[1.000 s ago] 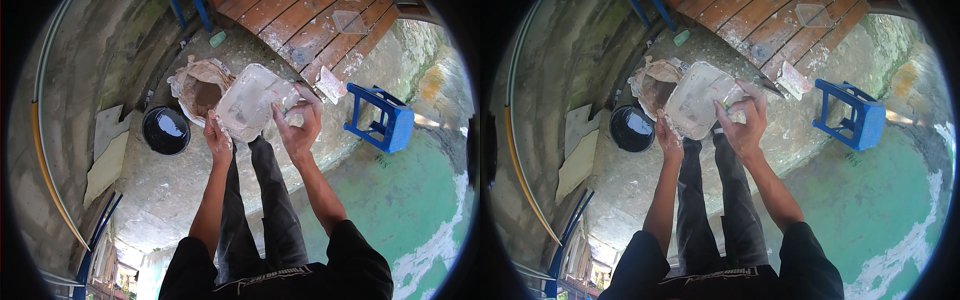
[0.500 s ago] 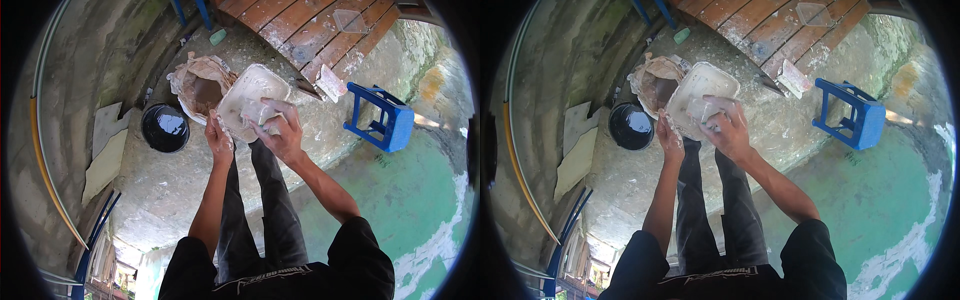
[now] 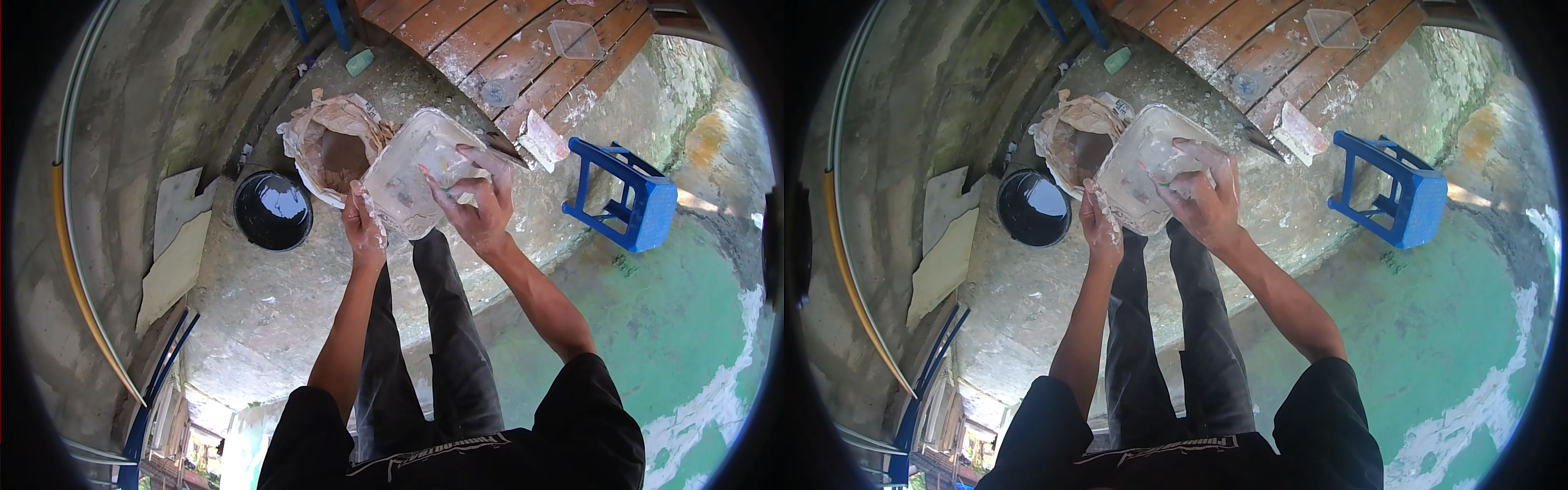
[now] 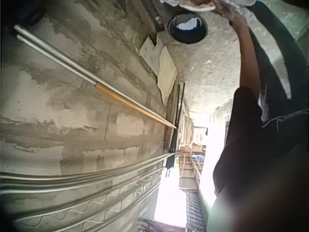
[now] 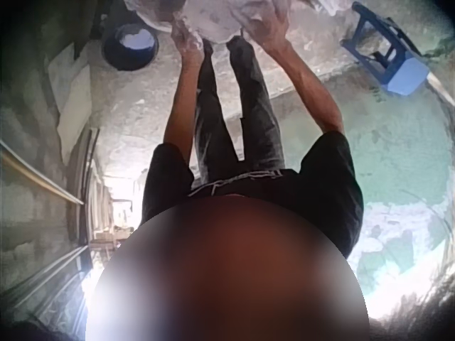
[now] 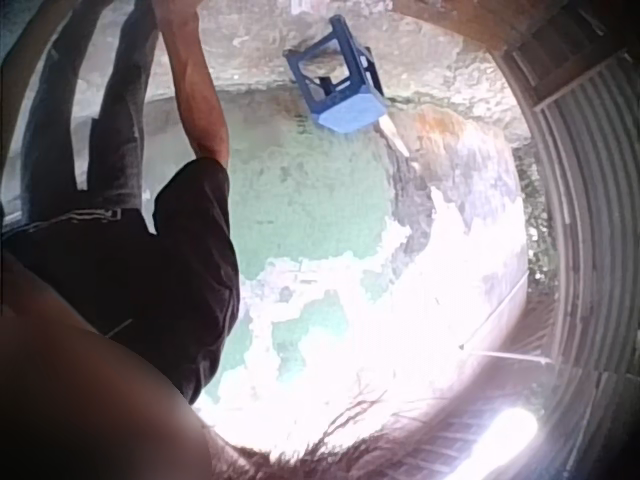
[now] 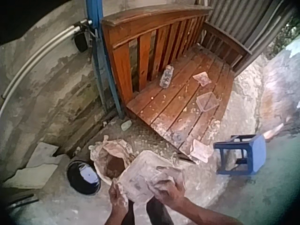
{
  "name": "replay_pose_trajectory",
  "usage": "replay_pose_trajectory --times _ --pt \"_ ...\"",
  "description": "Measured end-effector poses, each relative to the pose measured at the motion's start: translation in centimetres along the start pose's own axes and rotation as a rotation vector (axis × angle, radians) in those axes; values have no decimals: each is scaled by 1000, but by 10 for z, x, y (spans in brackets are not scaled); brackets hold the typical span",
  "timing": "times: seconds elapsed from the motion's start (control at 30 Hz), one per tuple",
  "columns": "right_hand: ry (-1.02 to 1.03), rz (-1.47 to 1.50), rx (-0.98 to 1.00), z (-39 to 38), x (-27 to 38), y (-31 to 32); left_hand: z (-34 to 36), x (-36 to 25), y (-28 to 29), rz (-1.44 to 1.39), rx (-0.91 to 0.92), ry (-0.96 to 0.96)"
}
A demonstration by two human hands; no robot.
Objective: The person is applying plaster/filler to a cracked outdoor wall using a scraper and a plastic container.
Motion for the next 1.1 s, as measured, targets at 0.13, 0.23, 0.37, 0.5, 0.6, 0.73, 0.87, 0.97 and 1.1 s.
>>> replay_pose_trajectory --times 0.13,0.23,0.37,0.5,0.6,0.73,0.87,0.97,1.1 --pt "-68 -15 -108 8 -12 15 1 0 -9 -27 3 31" --pt "-6 -3 -69 11 -6 11 2 2 -6 -53 -9 55" --pt "29 -15 -23 12 5 10 2 -3 -3 -36 -28 4" --pt "15 -32 -49 13 5 12 2 -13 -9 0 -18 -32" --pt "-99 53 -151 4 -5 14 1 -7 -4 -137 -38 28" --pt "55 43 -19 16 22 11 -3 -2 -2 -249 -93 105" --pt "-309 386 -303 13 -15 27 -7 2 15 -304 -181 98" --pt "-811 931 -430 -14 -52 7 -3 -7 29 -208 -180 10" --pt "-868 1078 -528 -37 -77 -7 -1 -33 36 28 -174 -151"
Point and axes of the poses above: each hand's wrist, its own z-axis towards the middle knuckle, its own y-axis out of the back of the hand, x = y × z, the point moved 10 cm from there along z, towards the middle knuckle, and after that the axes turned 1 degree about -y, right-handed, at the moved point
